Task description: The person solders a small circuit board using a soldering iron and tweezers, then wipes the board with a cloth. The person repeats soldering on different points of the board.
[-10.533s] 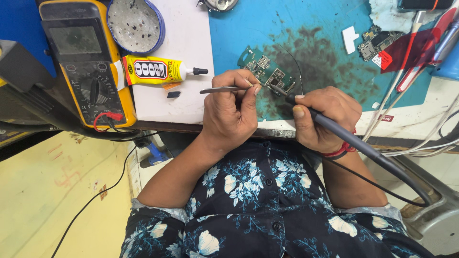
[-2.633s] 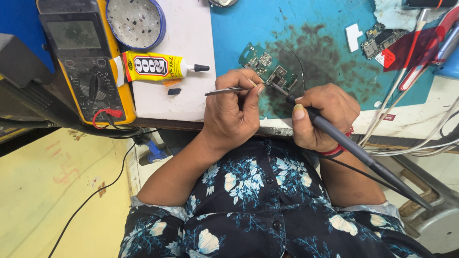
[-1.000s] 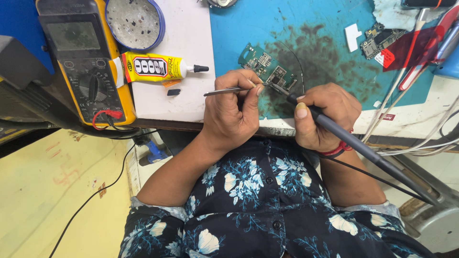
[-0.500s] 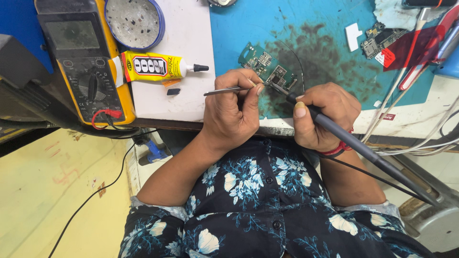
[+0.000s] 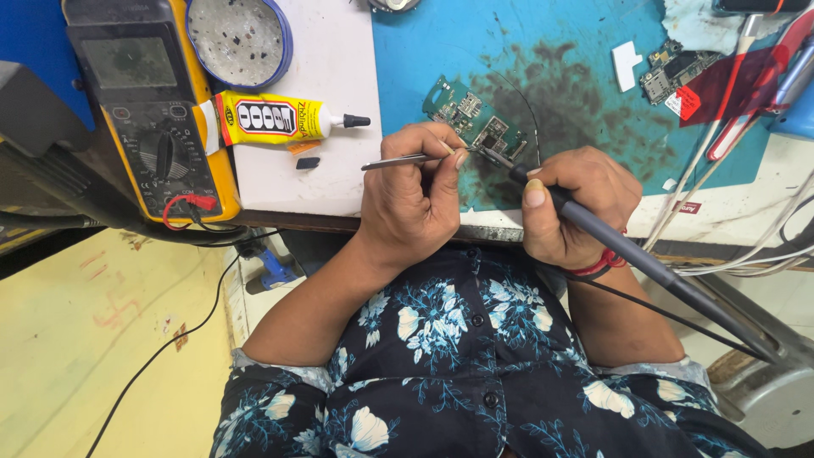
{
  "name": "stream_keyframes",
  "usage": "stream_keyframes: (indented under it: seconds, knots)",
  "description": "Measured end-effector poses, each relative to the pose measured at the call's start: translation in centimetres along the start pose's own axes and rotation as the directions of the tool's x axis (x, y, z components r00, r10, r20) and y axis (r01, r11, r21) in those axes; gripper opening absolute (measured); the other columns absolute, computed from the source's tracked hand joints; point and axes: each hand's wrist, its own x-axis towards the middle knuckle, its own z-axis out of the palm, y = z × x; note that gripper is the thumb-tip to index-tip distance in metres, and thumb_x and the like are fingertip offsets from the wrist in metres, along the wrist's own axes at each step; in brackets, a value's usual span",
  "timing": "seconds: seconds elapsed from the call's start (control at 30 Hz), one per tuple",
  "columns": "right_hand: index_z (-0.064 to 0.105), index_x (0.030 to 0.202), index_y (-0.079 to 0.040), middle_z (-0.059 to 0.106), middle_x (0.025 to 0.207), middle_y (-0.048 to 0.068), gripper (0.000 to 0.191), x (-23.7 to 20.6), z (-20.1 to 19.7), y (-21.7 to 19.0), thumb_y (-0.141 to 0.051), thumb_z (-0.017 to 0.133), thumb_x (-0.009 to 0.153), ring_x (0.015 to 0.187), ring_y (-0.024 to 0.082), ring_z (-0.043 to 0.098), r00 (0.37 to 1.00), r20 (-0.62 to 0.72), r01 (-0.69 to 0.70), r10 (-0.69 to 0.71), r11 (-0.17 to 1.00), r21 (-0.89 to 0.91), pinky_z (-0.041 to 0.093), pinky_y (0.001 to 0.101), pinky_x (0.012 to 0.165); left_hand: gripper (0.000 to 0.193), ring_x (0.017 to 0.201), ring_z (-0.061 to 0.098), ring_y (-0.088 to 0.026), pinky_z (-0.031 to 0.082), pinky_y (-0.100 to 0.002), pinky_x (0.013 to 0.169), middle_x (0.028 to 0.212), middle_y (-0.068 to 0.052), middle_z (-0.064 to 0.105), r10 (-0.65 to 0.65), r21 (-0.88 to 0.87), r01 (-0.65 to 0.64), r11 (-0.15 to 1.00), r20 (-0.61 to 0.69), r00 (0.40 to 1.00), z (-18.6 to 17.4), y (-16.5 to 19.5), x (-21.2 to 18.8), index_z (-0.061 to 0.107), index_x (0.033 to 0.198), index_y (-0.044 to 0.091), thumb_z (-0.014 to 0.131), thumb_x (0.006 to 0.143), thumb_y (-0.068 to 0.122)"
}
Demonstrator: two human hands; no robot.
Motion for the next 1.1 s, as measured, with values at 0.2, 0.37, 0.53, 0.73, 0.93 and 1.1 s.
stream_keyframes:
  seconds: [0.2, 0.37, 0.53, 0.73, 0.93, 1.1]
  knots:
    - [0.059, 0.098, -0.004, 0.068, 0.087, 0.011, 0.012, 0.1, 0.1, 0.1, -0.012, 0.066, 0.103, 0.067, 0.023, 0.065, 1.0, 0.0, 0.01, -0.01, 1.0, 0.017, 0.052, 0.033, 0.064, 0.029, 0.064, 0.059, -0.006, 0.048, -0.021, 0.057, 0.106, -0.011, 0.065, 0.004, -0.007, -0.004, 1.0, -0.001, 1.0, 0.0, 0.0, 0.0, 0.039, 0.119, 0.005, 0.063, 0.106, -0.006]
    - [0.058, 0.1, -0.004, 0.068, 0.09, 0.012, 0.012, -0.1, 0.1, 0.4, -0.012, 0.066, 0.104, 0.069, 0.024, 0.066, 1.0, -0.006, -0.003, 0.004, 0.999, 0.035, 0.052, 0.0325, 0.065, 0.03, 0.064, 0.059, -0.006, 0.047, -0.021, 0.055, 0.105, -0.01, 0.065, 0.0, 0.009, 0.0, 1.0, 0.001, 1.0, 0.0, 0.0, 0.1, 0.038, 0.119, 0.004, 0.063, 0.106, -0.006]
    - [0.057, 0.104, -0.002, 0.068, 0.092, 0.012, 0.012, -0.6, 0.2, 1.0, -0.011, 0.064, 0.107, 0.068, 0.021, 0.065, 0.999, -0.033, -0.039, 0.042, 0.995, 0.089, 0.049, 0.0307, 0.062, 0.03, 0.062, 0.058, -0.006, 0.047, -0.021, 0.055, 0.105, -0.01, 0.066, 0.003, 0.007, -0.003, 1.0, 0.004, 1.0, 0.0, -0.1, 0.1, 0.038, 0.119, 0.004, 0.063, 0.106, -0.006]
    - [0.057, 0.103, -0.002, 0.067, 0.09, 0.011, 0.012, -0.8, 0.3, 1.2, -0.01, 0.064, 0.108, 0.066, 0.02, 0.063, 0.998, -0.048, -0.04, 0.044, 0.995, 0.087, 0.048, 0.0301, 0.061, 0.029, 0.062, 0.058, -0.006, 0.048, -0.021, 0.055, 0.106, -0.01, 0.065, -0.003, 0.005, 0.003, 1.0, 0.005, 1.0, 0.1, -0.1, 0.0, 0.038, 0.119, 0.004, 0.063, 0.106, -0.006]
    - [0.06, 0.1, -0.002, 0.065, 0.08, 0.009, 0.013, -0.7, 0.3, 1.0, -0.011, 0.065, 0.108, 0.063, 0.018, 0.061, 0.995, -0.044, -0.081, 0.085, 0.993, 0.082, 0.045, 0.0291, 0.06, 0.029, 0.065, 0.059, -0.007, 0.048, -0.021, 0.055, 0.106, -0.01, 0.065, -0.001, 0.012, 0.001, 1.0, 0.002, 1.0, 0.1, 0.0, 0.0, 0.039, 0.119, 0.004, 0.063, 0.106, -0.006]
    - [0.063, 0.096, -0.002, 0.06, 0.072, 0.006, 0.016, -0.8, 0.2, 0.9, -0.012, 0.067, 0.107, 0.06, 0.016, 0.057, 0.989, -0.039, -0.142, 0.145, 0.988, 0.062, 0.042, 0.0282, 0.06, 0.028, 0.067, 0.061, -0.008, 0.048, -0.021, 0.055, 0.105, -0.01, 0.066, 0.008, 0.025, -0.008, 1.0, 0.005, 1.0, 0.0, 0.0, 0.1, 0.039, 0.119, 0.004, 0.063, 0.106, -0.005]
